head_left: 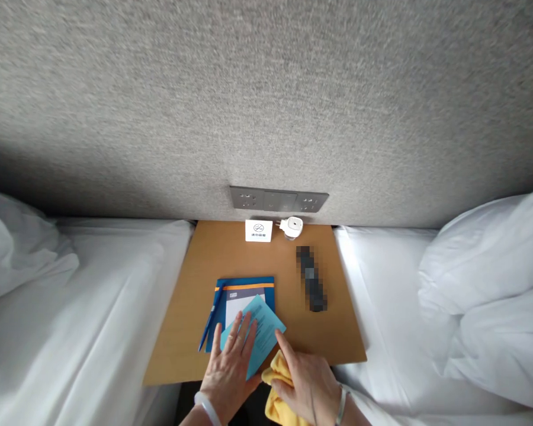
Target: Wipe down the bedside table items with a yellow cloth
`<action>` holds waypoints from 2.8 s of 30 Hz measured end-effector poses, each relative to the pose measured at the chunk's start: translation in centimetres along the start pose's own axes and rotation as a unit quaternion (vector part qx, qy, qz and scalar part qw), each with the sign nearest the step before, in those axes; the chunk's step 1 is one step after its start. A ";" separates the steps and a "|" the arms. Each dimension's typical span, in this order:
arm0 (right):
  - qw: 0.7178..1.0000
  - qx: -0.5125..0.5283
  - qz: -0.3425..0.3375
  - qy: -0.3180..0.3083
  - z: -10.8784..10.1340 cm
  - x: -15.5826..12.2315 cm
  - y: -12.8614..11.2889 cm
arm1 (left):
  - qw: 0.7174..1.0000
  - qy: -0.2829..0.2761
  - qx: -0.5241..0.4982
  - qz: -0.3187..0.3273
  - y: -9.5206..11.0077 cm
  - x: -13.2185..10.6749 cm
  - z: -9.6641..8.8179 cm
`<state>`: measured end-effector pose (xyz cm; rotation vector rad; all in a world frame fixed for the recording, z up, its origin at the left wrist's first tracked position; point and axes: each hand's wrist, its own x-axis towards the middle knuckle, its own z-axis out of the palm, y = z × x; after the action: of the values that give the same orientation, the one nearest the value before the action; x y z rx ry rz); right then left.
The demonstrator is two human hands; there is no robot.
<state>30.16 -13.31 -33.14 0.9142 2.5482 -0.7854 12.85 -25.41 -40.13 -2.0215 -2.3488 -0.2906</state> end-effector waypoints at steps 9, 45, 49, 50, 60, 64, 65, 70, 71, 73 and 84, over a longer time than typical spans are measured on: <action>0.995 -0.064 0.066 0.032 0.8 0.3 -0.8 | 0.935 -0.345 -0.040 0.076 -5.0 5.0 -5.5; 0.964 0.012 -0.174 0.202 3.4 7.3 -5.0 | 0.987 -0.061 -0.141 -0.051 -12.3 9.5 -4.2; 0.966 0.025 -0.202 0.160 4.2 6.2 -4.1 | 0.986 -0.040 -0.161 -0.033 -12.7 9.4 -3.9; 0.965 0.029 -0.207 0.156 4.2 6.4 -4.0 | 0.986 -0.033 -0.164 -0.027 -12.9 9.4 -3.7; 0.957 0.028 -0.262 0.120 1.4 8.7 -4.5 | 0.986 0.034 -0.164 0.012 -13.3 9.0 -3.4; 0.958 0.008 -0.249 0.139 1.1 9.7 -5.1 | 0.987 0.053 -0.154 0.011 -13.4 8.9 -3.2; 0.957 0.005 -0.249 0.146 0.9 9.5 -5.3 | 0.987 0.064 -0.148 0.014 -13.5 8.4 -3.1; 0.941 -0.019 -0.184 0.284 -1.3 3.6 -3.0 | 0.996 0.062 -0.066 0.020 -12.2 3.0 -2.7; 0.930 -0.019 -0.140 0.338 -1.9 2.2 -1.6 | 0.998 0.049 -0.043 0.016 -11.7 1.7 -2.5; 0.899 -0.008 -0.041 0.436 -3.2 0.6 1.7 | 0.999 0.041 -0.015 -0.003 -10.5 -0.1 -1.8; 0.943 -0.019 0.131 0.305 -5.1 9.2 4.7 | 0.993 0.018 -0.047 -0.107 -9.0 6.6 -0.1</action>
<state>25.82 -2.82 -35.17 1.6526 2.8247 -0.4105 2.97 -20.23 -40.22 -1.7836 -2.5785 -0.4462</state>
